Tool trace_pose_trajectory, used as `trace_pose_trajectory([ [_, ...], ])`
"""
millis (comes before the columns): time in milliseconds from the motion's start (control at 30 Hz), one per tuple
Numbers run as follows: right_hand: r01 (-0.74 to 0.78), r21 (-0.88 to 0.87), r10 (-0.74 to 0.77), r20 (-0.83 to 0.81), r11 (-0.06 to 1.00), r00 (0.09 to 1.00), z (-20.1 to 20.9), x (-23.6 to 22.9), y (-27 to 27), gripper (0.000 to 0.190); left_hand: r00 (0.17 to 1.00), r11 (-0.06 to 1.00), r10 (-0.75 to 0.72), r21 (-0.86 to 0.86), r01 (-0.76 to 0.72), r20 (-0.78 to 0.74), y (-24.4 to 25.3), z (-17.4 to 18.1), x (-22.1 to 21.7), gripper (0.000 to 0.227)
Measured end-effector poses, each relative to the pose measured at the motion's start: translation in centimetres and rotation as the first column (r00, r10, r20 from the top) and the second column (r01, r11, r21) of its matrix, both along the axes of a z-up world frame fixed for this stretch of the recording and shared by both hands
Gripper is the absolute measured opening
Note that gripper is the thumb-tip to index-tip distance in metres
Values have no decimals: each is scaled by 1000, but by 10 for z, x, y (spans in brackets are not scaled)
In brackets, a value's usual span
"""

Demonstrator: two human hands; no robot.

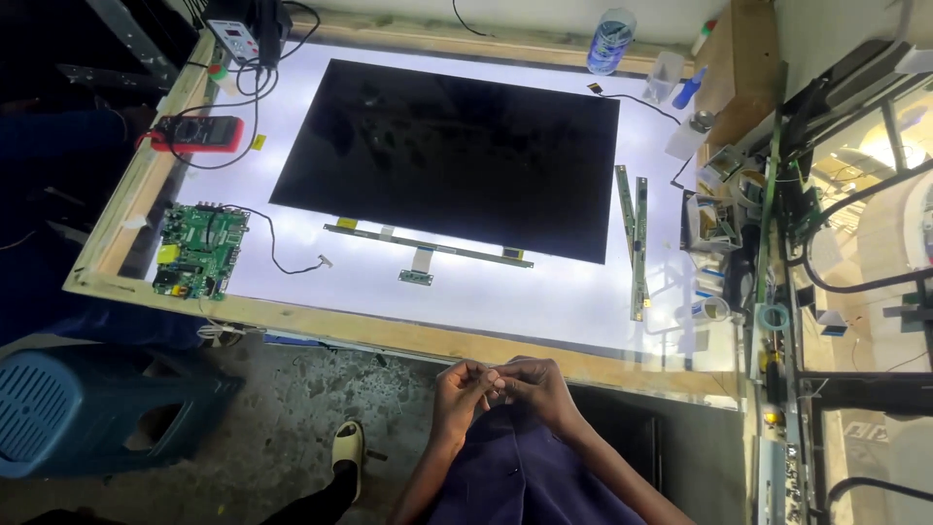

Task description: Repairing a TV panel by aligning components on a light table and carefully peeling/applying strips along the edges.

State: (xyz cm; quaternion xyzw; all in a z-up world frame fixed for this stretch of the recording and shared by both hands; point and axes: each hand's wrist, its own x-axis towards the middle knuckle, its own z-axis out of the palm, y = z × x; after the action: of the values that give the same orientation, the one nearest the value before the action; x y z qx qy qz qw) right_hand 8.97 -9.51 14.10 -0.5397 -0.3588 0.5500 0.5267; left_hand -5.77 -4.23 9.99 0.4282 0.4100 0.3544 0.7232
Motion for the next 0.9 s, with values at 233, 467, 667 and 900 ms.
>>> trace_pose_trajectory([
  [233, -9, -64, 12, 48, 998, 999, -43, 80, 35, 11, 997, 995, -52, -83, 47, -53, 16, -8, 32, 30],
  [467, 444, 250, -509, 427, 861, 748, -33, 330, 133, 14, 991, 983, -35, -185, 11, -129, 22, -14, 45, 26],
  [667, 261, 515, -563, 812, 816, 156, -67, 492, 209, 4, 960, 952, 145, -232, -202, -240, 11, -45, 32, 24],
  [900, 180, 439, -438, 898, 880, -45, -96, 523, 225, 10, 911, 890, 202, -321, -323, -359, -1, -63, 22, 26],
])
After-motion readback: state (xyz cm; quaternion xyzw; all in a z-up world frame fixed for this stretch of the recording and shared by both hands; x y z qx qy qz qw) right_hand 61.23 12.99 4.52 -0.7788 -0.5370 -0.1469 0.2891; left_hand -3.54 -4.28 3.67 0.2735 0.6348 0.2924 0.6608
